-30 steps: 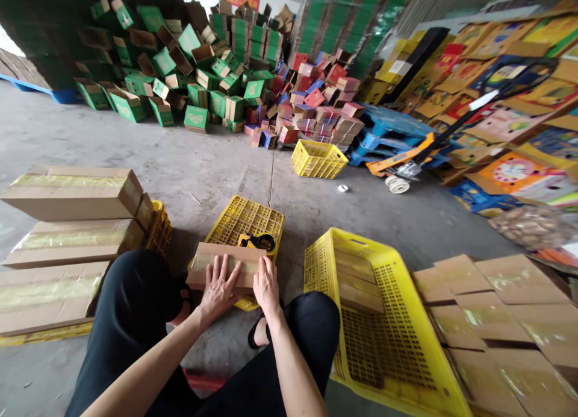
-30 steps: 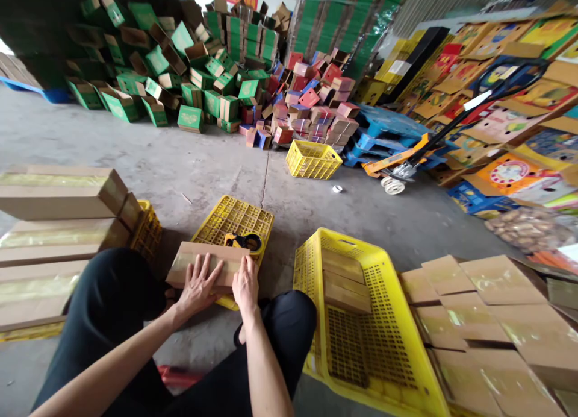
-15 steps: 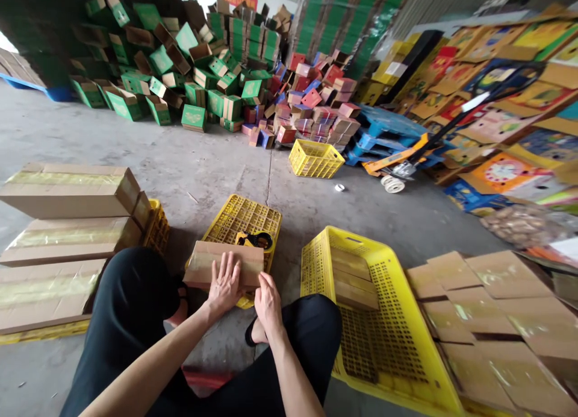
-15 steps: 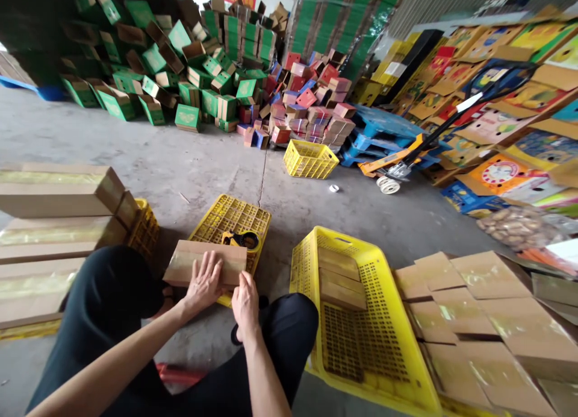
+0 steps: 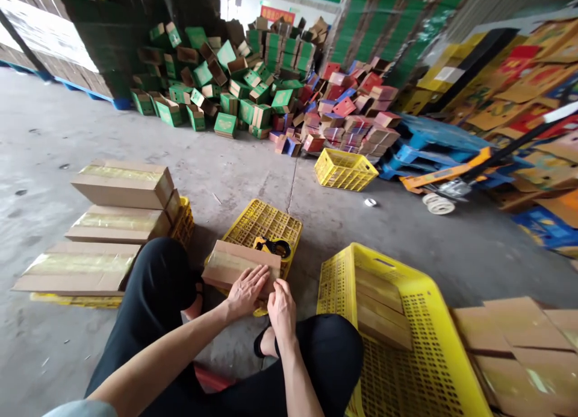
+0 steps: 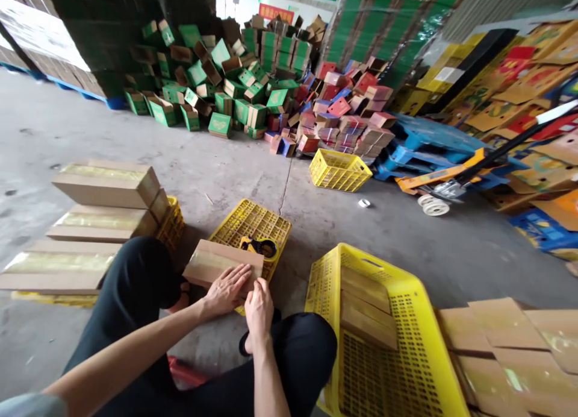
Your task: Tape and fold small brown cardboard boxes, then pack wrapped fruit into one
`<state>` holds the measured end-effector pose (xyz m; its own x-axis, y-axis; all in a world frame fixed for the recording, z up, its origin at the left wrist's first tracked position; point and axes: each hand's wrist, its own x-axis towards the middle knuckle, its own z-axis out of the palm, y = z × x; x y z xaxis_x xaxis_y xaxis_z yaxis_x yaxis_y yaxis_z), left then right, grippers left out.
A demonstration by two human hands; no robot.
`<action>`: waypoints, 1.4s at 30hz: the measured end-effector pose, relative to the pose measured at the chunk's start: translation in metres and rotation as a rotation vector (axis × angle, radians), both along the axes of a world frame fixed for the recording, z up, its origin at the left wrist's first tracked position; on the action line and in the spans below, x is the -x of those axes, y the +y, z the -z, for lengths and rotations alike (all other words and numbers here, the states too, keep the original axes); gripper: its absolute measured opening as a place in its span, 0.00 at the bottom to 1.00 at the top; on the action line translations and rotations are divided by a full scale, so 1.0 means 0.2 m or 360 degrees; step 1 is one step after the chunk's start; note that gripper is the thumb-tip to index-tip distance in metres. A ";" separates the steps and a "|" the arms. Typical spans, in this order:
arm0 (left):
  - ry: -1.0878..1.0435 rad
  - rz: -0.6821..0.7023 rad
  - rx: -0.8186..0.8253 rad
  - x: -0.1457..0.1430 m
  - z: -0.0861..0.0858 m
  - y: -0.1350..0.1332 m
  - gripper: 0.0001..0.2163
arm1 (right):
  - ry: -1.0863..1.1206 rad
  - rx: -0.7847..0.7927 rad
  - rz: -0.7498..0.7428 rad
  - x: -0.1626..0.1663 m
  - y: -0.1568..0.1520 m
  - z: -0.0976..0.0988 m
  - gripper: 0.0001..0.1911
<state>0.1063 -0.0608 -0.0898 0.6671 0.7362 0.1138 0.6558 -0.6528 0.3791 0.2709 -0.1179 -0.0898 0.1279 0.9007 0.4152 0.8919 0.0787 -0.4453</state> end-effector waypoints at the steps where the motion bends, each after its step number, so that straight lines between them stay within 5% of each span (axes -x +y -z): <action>1: 0.0004 -0.0036 -0.0003 0.04 0.00 0.00 0.41 | -0.0006 0.0002 0.0007 0.00 0.00 0.00 0.21; 12: 0.0091 -0.0475 -0.0130 0.57 -0.02 -0.06 0.40 | -0.0078 -0.0011 -0.0001 0.01 -0.01 -0.03 0.23; 20: 0.0096 -0.0651 -0.0123 0.72 0.04 -0.14 0.40 | -0.0235 0.0045 0.0029 0.03 -0.02 -0.02 0.24; 30: -0.0204 -0.0660 -0.0121 0.69 0.16 -0.11 0.40 | -0.0090 -0.0071 0.0036 0.00 0.01 -0.01 0.25; 36: -0.0134 -0.0530 -0.0138 0.58 0.13 -0.07 0.38 | -0.0235 0.0078 0.0199 -0.01 -0.07 -0.03 0.24; 42: -0.0070 -0.0426 -0.0252 0.48 0.07 -0.12 0.40 | -0.0363 0.0149 0.0123 0.11 -0.09 -0.06 0.24</action>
